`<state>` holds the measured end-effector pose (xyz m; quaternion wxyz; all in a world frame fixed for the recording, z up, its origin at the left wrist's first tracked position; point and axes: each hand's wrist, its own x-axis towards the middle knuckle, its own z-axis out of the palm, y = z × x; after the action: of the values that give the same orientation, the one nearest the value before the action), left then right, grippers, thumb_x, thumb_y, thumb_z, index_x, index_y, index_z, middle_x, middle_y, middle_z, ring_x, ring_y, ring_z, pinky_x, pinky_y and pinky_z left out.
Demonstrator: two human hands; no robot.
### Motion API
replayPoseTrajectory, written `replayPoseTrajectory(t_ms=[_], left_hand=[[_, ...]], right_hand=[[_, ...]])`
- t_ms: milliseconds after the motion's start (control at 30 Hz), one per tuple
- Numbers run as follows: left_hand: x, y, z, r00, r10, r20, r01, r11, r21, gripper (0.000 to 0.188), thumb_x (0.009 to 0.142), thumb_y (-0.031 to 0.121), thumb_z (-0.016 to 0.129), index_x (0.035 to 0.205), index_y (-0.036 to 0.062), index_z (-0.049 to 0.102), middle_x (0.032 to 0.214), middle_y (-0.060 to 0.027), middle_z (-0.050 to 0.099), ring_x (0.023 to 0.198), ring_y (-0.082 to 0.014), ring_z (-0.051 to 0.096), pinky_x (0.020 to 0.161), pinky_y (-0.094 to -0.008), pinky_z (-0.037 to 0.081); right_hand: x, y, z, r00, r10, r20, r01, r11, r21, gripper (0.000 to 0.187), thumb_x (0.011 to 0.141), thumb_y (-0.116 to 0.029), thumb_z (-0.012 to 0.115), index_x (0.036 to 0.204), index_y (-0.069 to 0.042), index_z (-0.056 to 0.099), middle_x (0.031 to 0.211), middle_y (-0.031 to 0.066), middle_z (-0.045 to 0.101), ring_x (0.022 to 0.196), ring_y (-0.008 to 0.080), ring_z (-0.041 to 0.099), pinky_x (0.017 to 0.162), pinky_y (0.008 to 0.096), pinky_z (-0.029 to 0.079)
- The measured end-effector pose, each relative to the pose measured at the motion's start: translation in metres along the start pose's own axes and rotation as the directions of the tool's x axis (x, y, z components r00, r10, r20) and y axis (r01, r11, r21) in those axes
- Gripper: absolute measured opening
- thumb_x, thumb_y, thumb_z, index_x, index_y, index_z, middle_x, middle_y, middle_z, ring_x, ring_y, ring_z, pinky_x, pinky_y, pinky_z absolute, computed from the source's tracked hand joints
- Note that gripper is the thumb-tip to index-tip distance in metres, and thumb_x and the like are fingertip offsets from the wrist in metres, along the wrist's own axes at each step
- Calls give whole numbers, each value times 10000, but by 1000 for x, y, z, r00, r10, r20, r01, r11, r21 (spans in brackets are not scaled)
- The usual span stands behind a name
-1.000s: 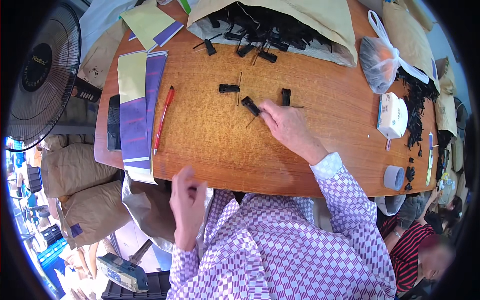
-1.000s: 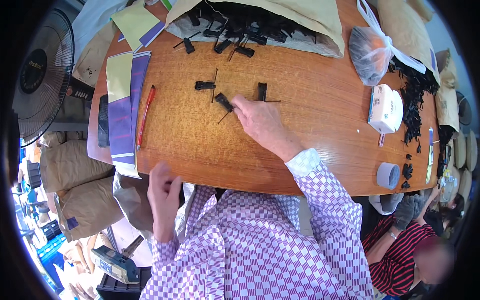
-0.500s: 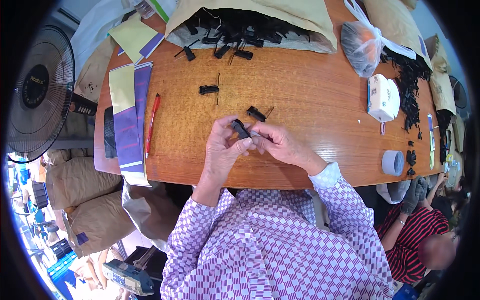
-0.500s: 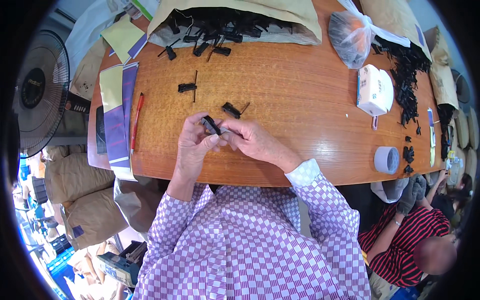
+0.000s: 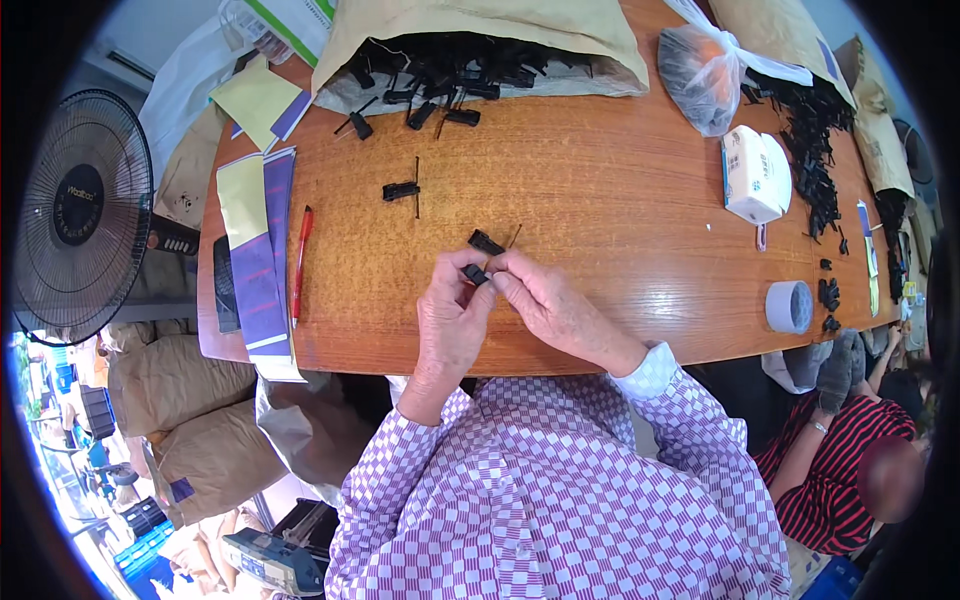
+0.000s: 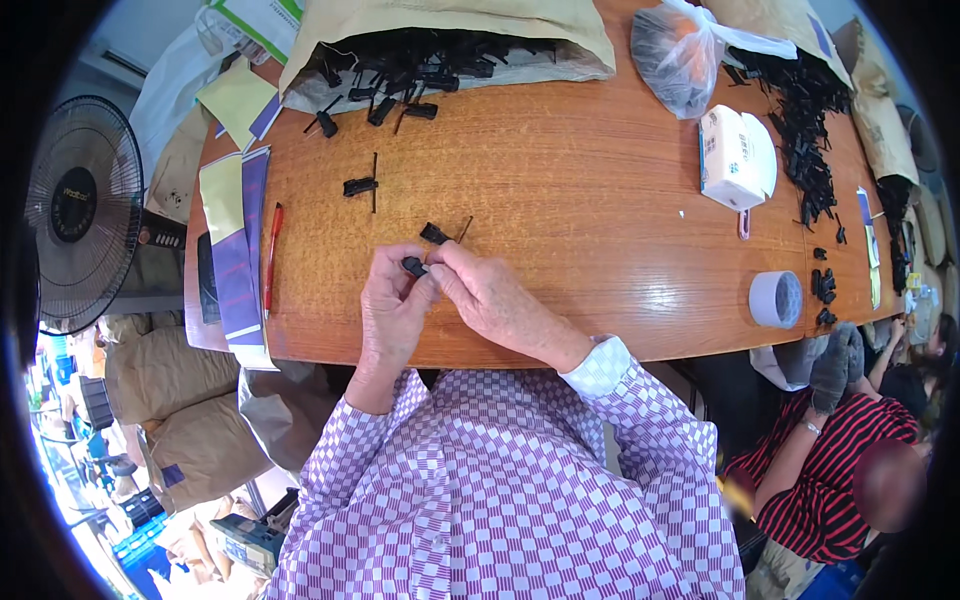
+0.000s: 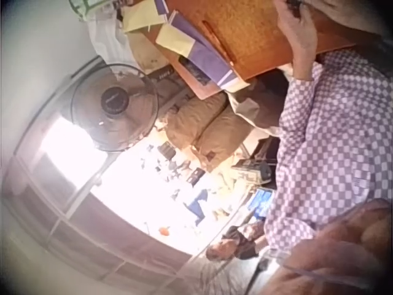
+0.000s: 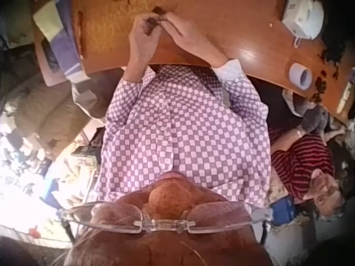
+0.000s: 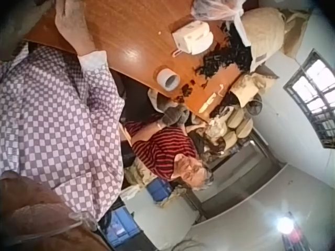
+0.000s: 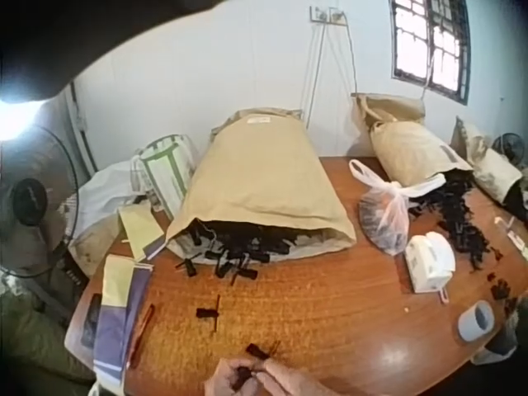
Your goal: Assembling small black plastic or rubber components at a workbench.
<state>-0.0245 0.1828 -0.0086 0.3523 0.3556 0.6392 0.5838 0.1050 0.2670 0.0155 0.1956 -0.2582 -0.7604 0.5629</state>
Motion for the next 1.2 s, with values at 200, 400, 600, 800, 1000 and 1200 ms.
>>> replayPoseTrajectory(t_ms=[200,400,600,800,1000,1200], left_hand=[[0,11,-1,995,73,68,-91,947,308,266,819,9,646,1045,71,520,759,-43,588,627,-110,545,568,-267,463],[-2,16,-3,987,155,36,-152,850,504,273,801,-19,625,1040,60,519,808,-124,600,641,-218,599,583,-320,485],[-3,19,-12,983,184,-4,-158,855,494,282,824,-18,605,1080,49,508,857,-113,596,687,-197,604,591,-301,482],[-3,30,-37,986,-164,30,154,825,-543,326,942,61,488,1268,55,469,952,-31,561,746,-94,569,634,-203,452],[-16,21,-46,952,-251,175,306,776,-551,379,963,113,459,1337,51,441,906,-43,582,724,-90,568,593,-187,432],[-18,17,-45,862,-195,468,443,739,-508,396,942,147,526,1322,60,458,934,-64,600,661,-109,555,524,-204,418]], right_hand=[[1,12,8,988,-136,-76,132,990,-51,166,918,-118,518,1021,10,540,748,223,600,664,364,623,545,416,456],[4,8,20,998,-2,-59,-1,999,-43,161,943,-101,496,1042,17,539,807,205,595,721,326,618,617,342,463],[12,13,23,997,-51,-56,57,992,110,183,965,-159,499,1079,-21,540,732,53,533,651,145,534,593,275,433],[20,4,25,976,214,38,-206,857,472,234,962,-230,527,1102,-42,519,745,-10,538,561,52,459,478,192,366],[21,3,24,974,160,160,-225,760,610,142,930,-196,584,1003,-78,558,721,-29,559,529,28,440,433,174,295],[18,19,12,895,155,417,-408,664,627,141,909,-225,619,971,-106,574,743,-75,538,576,1,429,468,162,284]])
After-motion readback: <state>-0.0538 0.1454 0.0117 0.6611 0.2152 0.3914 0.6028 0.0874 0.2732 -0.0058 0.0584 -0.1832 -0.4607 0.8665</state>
